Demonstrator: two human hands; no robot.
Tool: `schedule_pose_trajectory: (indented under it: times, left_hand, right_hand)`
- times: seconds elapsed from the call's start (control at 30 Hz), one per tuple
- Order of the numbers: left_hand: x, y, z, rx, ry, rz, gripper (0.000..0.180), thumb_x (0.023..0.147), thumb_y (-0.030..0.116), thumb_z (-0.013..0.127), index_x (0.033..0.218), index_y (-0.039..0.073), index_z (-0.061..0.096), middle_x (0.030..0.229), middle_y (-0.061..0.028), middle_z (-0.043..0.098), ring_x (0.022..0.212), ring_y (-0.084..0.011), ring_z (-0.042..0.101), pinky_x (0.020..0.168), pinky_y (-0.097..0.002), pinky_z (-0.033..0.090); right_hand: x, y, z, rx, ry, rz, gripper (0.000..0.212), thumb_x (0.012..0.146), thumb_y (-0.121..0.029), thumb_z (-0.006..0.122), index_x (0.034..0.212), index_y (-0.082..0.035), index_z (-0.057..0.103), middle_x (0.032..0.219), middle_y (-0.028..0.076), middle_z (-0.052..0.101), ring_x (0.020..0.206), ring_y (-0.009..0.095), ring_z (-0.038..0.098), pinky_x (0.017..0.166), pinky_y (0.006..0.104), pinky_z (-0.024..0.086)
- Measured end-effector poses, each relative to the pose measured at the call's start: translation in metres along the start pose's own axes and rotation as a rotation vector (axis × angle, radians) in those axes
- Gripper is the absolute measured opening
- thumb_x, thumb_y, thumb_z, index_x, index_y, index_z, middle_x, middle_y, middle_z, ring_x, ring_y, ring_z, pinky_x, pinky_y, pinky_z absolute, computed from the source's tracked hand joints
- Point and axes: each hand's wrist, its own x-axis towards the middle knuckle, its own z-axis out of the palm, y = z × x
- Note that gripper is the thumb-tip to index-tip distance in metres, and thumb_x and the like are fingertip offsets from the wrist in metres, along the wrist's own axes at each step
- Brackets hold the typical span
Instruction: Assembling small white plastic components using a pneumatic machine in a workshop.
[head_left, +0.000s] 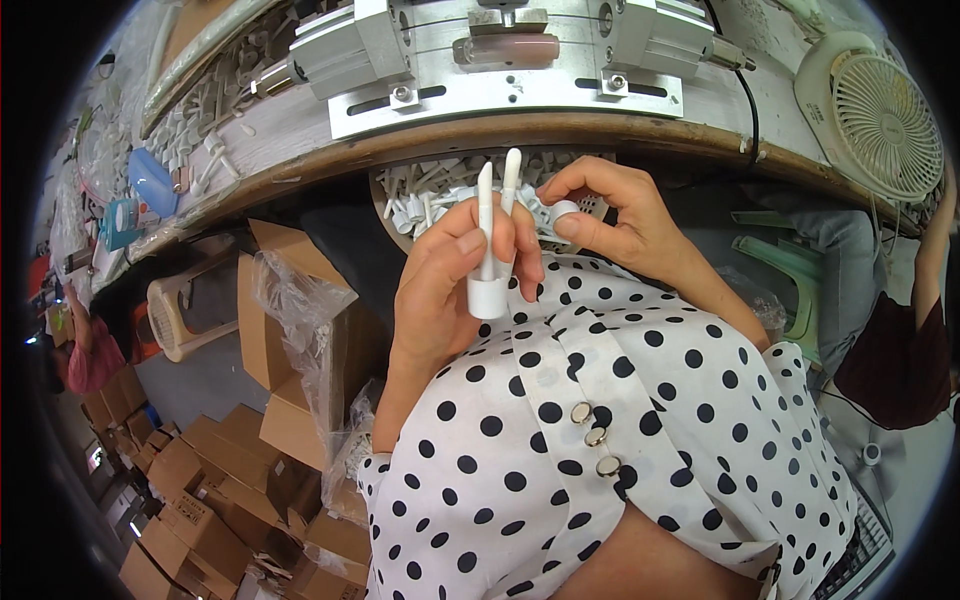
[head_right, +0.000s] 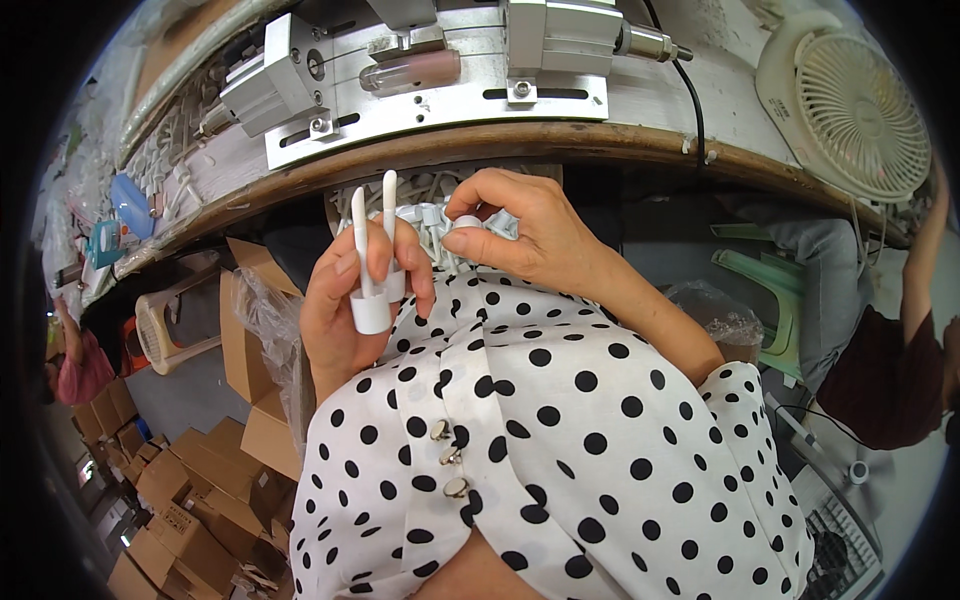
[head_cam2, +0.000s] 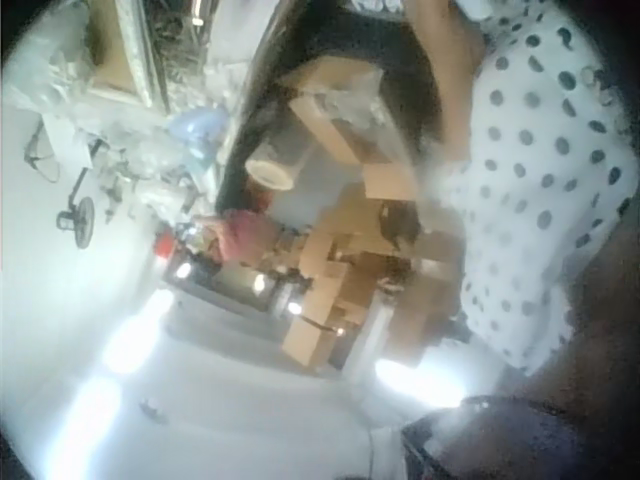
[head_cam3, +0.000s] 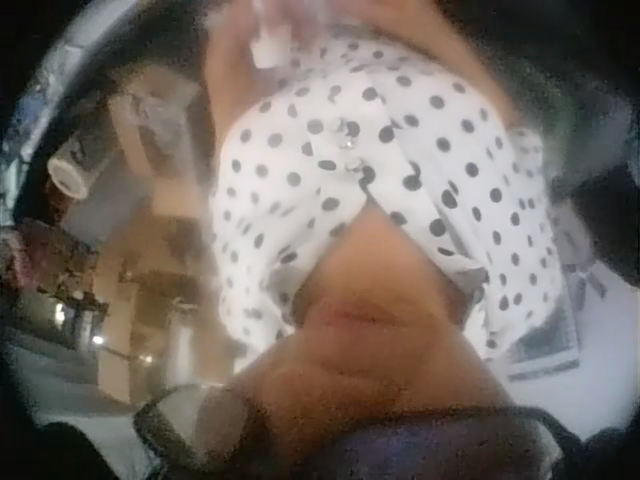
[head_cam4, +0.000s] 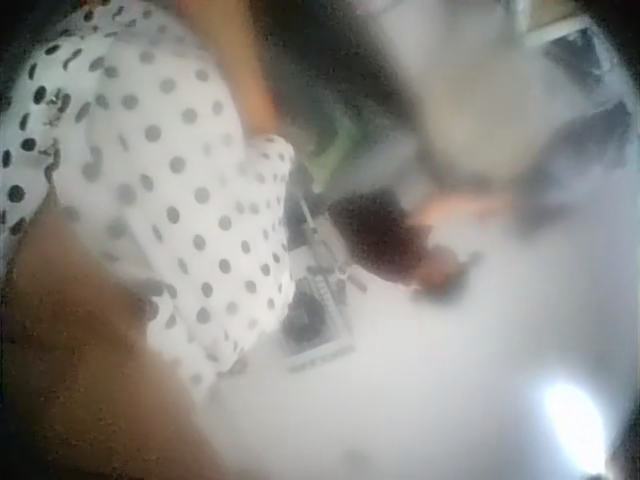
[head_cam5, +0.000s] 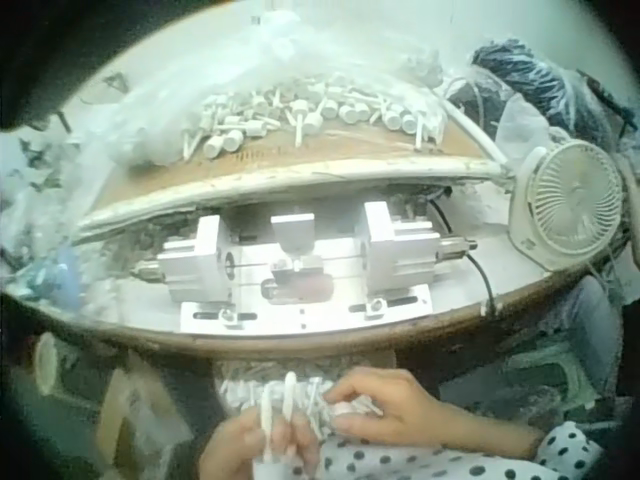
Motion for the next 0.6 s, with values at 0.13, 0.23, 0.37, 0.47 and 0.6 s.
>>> schedule_pose_trajectory:
  times: [0.13, 0.23, 0.37, 0.47, 0.6]
  left_hand:
    - [0.000, -0.003, -0.007, -0.043, 0.000, 0.059, 0.028, 0.088, 0.027, 0.047, 0.078, 0.002, 0.052, 0.086, -0.0105, 0.050, 0.071, -0.0180, 0.054, 0.058, -0.0275, 0.046]
    - [0.000, -0.001, -0.013, -0.052, -0.063, 0.071, 0.029, 0.088, 0.032, 0.049, 0.078, 0.004, 0.052, 0.088, -0.0100, 0.048, 0.073, -0.0191, 0.053, 0.054, -0.0280, 0.046]
    - [0.001, 0.001, -0.017, -0.094, -0.141, 0.079, 0.027, 0.089, 0.032, 0.048, 0.081, 0.007, 0.053, 0.091, -0.0100, 0.046, 0.078, -0.0208, 0.052, 0.053, -0.0302, 0.046]
    - [0.001, -0.002, -0.018, -0.162, -0.145, 0.109, 0.030, 0.089, 0.030, 0.047, 0.082, 0.002, 0.055, 0.091, -0.0121, 0.047, 0.074, -0.0217, 0.053, 0.056, -0.0303, 0.047]
    - [0.000, -0.004, -0.022, -0.224, -0.179, 0.135, 0.034, 0.089, 0.028, 0.047, 0.084, -0.004, 0.057, 0.091, -0.0144, 0.047, 0.072, -0.0226, 0.055, 0.059, -0.0304, 0.047]
  right_hand:
    - [0.001, 0.003, 0.004, -0.020, -0.024, 0.019, 0.023, 0.074, -0.018, 0.067, 0.086, 0.000, 0.058, 0.082, 0.009, 0.060, 0.074, 0.017, 0.058, 0.069, 0.0275, 0.046]
    - [0.002, 0.006, 0.006, -0.026, -0.037, 0.041, 0.023, 0.074, -0.018, 0.067, 0.086, 0.000, 0.059, 0.082, 0.009, 0.060, 0.074, 0.017, 0.058, 0.069, 0.0277, 0.046]
    - [0.001, 0.006, 0.007, -0.022, -0.060, 0.099, 0.023, 0.075, -0.018, 0.067, 0.086, 0.000, 0.059, 0.082, 0.008, 0.060, 0.074, 0.017, 0.057, 0.069, 0.0277, 0.046]
    - [0.001, 0.008, 0.009, -0.031, -0.054, 0.101, 0.022, 0.075, -0.018, 0.067, 0.085, 0.000, 0.059, 0.082, 0.008, 0.060, 0.073, 0.016, 0.057, 0.069, 0.0273, 0.046]
    - [0.000, 0.011, 0.012, -0.039, -0.052, 0.102, 0.020, 0.075, -0.016, 0.067, 0.086, 0.000, 0.059, 0.082, 0.008, 0.060, 0.073, 0.016, 0.057, 0.068, 0.0268, 0.045]
